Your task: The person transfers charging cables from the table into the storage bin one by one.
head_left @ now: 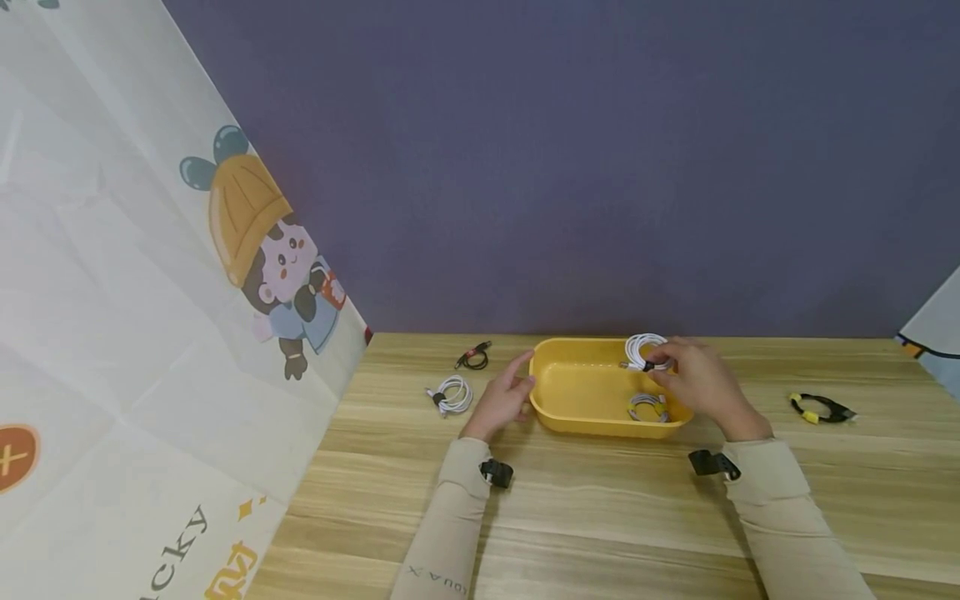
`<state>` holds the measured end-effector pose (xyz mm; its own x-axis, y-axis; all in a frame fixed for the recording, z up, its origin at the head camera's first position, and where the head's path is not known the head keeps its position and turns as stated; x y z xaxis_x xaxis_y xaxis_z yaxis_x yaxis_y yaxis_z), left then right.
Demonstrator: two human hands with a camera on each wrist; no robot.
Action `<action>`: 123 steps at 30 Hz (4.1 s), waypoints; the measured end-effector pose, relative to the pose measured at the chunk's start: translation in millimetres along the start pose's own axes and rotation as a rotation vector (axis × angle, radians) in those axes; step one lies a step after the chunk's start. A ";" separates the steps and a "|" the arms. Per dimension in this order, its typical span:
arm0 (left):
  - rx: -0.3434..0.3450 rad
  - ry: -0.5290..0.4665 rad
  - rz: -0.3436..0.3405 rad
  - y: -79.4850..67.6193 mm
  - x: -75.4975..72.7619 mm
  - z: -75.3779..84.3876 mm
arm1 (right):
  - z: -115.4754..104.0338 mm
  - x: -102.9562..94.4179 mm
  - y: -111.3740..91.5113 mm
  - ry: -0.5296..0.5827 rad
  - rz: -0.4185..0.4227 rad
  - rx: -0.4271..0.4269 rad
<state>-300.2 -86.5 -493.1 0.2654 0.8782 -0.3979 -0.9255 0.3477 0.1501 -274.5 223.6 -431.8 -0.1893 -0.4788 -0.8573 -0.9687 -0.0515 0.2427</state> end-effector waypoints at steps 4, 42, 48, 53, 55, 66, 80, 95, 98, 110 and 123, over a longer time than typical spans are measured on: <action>-0.003 -0.002 0.002 -0.2 0.0 1.4 | -0.5 2.5 -0.1 0.005 -0.021 0.010; -0.008 0.005 0.002 0.0 0.1 1.3 | -5.3 23.3 2.6 0.026 -0.063 -0.028; -0.016 0.008 0.004 0.1 0.1 1.2 | -6.0 27.4 3.3 0.020 -0.067 -0.023; -0.010 0.017 0.000 0.8 0.0 0.7 | -8.3 28.0 2.5 0.024 -0.086 -0.014; -0.012 0.018 -0.002 0.8 0.0 0.8 | -9.0 28.4 2.2 0.020 -0.083 -0.021; -0.025 0.008 -0.004 0.3 -0.2 0.5 | -10.0 36.2 2.3 0.019 -0.085 -0.009; -0.019 0.005 -0.008 0.9 -0.3 -0.4 | -10.9 44.8 1.6 -0.021 -0.122 0.038; -0.003 0.008 -0.007 1.8 1.6 0.5 | -9.4 52.0 7.0 -0.082 -0.112 0.061; -0.001 0.010 -0.005 1.9 1.6 0.2 | -9.2 52.9 8.0 -0.084 -0.126 0.077; -0.004 0.023 -0.007 2.0 0.9 1.1 | -9.8 53.0 9.4 -0.077 -0.136 0.116; -0.005 0.020 0.000 2.3 0.3 -2.0 | -12.6 52.7 9.2 -0.085 -0.162 0.119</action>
<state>-302.8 -86.1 -494.7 0.2604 0.8714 -0.4159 -0.9267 0.3464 0.1456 -291.3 186.9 -469.0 -0.0378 -0.3968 -0.9171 -0.9987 -0.0155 0.0479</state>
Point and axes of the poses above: each hand's wrist, its own y-axis towards the middle knuckle, its own x-axis out of the palm, z = x × y, the point moved 2 cm from there along y, towards the middle knuckle, and after that the axes turned 12 degrees about x, right-handed, at the moved point
